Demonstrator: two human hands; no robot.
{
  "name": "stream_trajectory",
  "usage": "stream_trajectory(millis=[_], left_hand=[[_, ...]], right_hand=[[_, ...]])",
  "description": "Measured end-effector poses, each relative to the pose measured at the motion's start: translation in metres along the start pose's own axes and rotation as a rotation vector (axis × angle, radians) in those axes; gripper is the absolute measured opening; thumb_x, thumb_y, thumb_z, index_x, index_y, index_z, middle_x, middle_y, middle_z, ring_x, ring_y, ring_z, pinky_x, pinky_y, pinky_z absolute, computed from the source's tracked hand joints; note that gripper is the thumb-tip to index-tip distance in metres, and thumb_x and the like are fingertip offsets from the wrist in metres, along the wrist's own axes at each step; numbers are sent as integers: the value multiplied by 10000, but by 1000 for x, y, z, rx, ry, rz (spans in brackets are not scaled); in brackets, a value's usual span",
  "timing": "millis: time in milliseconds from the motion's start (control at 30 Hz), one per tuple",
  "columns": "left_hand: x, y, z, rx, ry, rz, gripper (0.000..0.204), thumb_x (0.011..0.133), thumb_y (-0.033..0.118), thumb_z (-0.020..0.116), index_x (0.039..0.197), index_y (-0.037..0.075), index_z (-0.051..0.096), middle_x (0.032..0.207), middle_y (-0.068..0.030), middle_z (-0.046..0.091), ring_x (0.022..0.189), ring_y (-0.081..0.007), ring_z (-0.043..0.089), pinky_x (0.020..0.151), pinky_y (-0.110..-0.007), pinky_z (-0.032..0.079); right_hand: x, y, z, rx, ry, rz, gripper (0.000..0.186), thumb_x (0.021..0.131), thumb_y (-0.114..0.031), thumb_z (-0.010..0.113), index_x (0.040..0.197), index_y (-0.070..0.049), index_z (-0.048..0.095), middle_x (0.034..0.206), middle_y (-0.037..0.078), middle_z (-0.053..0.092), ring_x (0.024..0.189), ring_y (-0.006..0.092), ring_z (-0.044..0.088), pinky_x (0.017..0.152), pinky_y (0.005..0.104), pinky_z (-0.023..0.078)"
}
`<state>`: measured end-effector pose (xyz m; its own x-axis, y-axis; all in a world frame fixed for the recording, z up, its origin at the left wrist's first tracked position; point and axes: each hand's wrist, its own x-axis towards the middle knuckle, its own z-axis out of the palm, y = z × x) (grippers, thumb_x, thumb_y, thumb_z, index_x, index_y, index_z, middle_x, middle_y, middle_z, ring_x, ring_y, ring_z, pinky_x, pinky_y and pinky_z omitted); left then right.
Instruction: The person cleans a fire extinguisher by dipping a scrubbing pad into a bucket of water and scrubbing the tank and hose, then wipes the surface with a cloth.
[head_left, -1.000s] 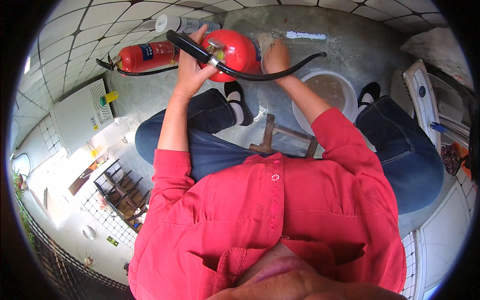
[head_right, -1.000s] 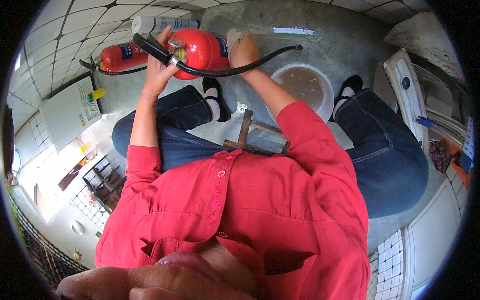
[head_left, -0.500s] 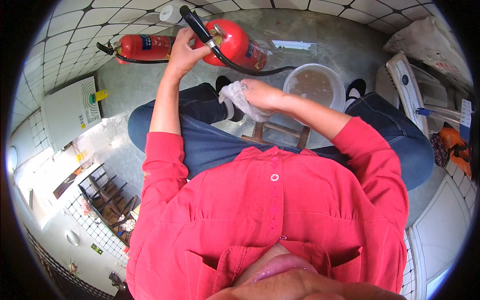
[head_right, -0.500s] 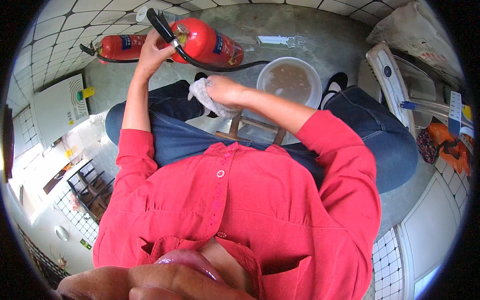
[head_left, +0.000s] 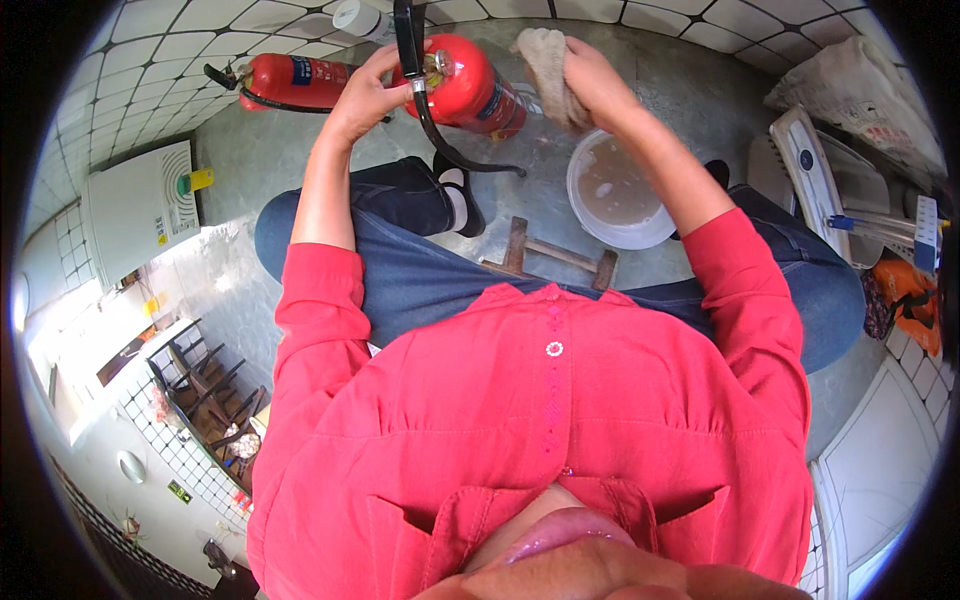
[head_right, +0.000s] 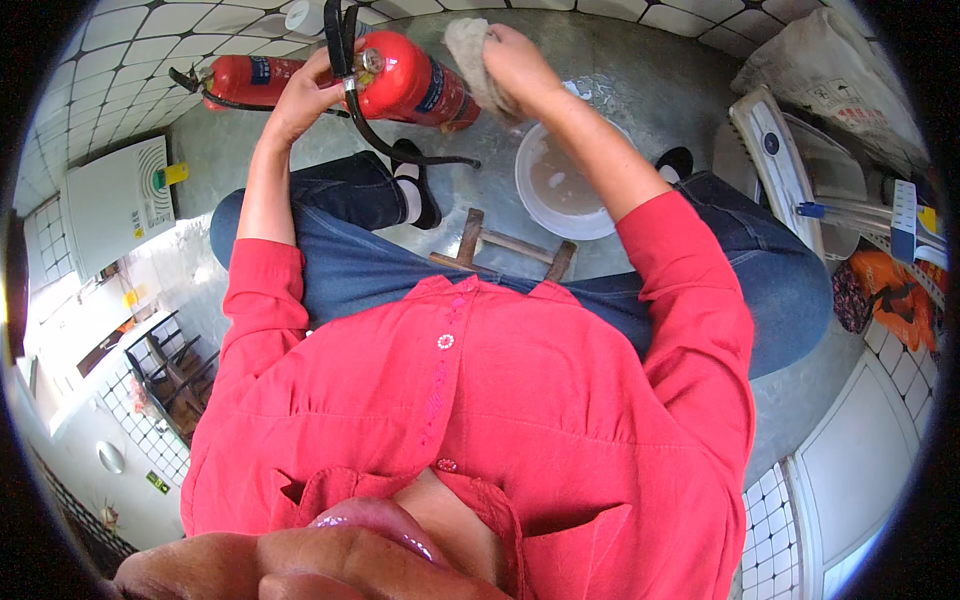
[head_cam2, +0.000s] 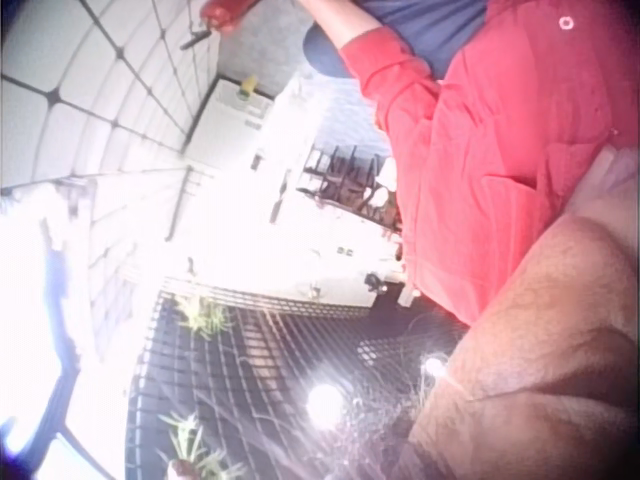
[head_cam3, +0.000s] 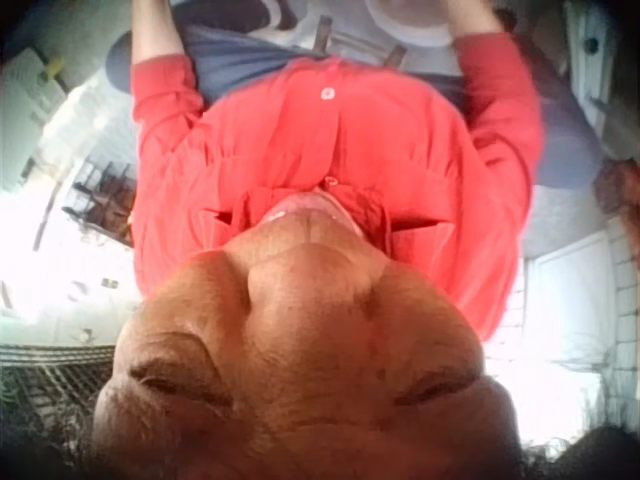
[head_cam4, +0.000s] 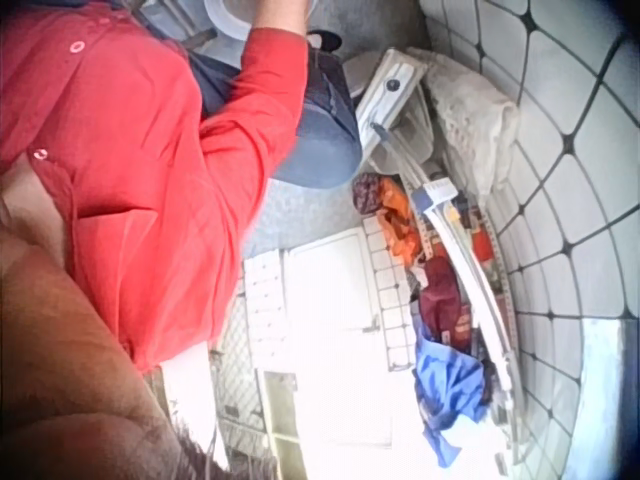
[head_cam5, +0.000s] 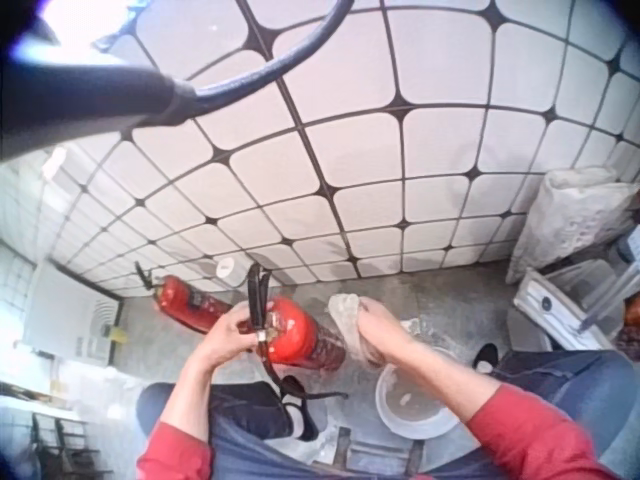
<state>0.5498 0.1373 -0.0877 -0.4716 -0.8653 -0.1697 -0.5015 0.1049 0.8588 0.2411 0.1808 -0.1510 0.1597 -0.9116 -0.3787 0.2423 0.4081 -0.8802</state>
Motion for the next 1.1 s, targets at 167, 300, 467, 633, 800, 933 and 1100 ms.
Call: stream_trajectory(millis=[167, 300, 467, 633, 800, 933, 1100], left_hand=[[-31, 5, 0, 293, 182, -206, 687, 756, 156, 807, 1388, 73, 551, 1315, -83, 619, 1158, -171, 593, 977, -324, 477], [-49, 15, 12, -42, 73, -268, 773, 803, 65, 657, 1513, 25, 353, 1474, -157, 474, 1285, -217, 516, 1060, -342, 418], [-54, 17, 10, -105, 45, -279, 834, 770, 99, 619, 1531, 16, 288, 1418, -129, 484, 1250, -228, 514, 1037, -339, 414], [-40, 61, 42, 22, 132, -198, 932, 727, 262, 818, 1485, 18, 334, 1394, -127, 492, 1260, -211, 483, 1069, -350, 392], [-32, 49, 61, 458, 344, -404, 782, 739, 395, 812, 1339, 45, 453, 1142, -202, 642, 1047, -396, 641, 895, -422, 516], [-27, 46, 61, 706, 441, -111, 600, 721, 372, 823, 1152, 40, 568, 1103, -171, 644, 1087, -389, 585, 922, -467, 454], [-24, 49, 63, 569, 531, -38, 459, 669, 263, 870, 999, 38, 644, 942, -132, 627, 883, -341, 580, 802, -431, 453]], right_hand=[[-18, 15, 88, -575, 283, -817, 485, 865, -183, 594, 1327, -57, 522, 1236, 211, 580, 1185, 392, 520, 1028, 462, 409], [-28, 33, 114, -608, 239, -697, 568, 827, -44, 469, 1393, -95, 477, 1399, 172, 471, 1312, 348, 435, 1111, 452, 328], [15, 31, 107, -384, 116, -767, 410, 856, -81, 441, 1236, -80, 596, 1261, 164, 573, 1201, 360, 521, 1038, 441, 400], [88, 8, 104, -330, -223, -410, 409, 880, -300, 526, 1141, -14, 659, 1091, 217, 675, 1030, 378, 637, 930, 409, 482], [161, 37, 103, -386, -390, -91, 494, 930, -435, 521, 1159, -28, 682, 1115, 143, 708, 966, 225, 654, 884, 365, 499], [180, 153, 71, -54, -150, 131, 462, 979, -436, 486, 1108, -56, 715, 1071, 103, 721, 888, 165, 657, 844, 339, 511], [157, 224, 64, -90, 94, 117, 411, 974, -377, 464, 1076, -43, 680, 1018, 154, 692, 891, 251, 642, 821, 390, 506]])
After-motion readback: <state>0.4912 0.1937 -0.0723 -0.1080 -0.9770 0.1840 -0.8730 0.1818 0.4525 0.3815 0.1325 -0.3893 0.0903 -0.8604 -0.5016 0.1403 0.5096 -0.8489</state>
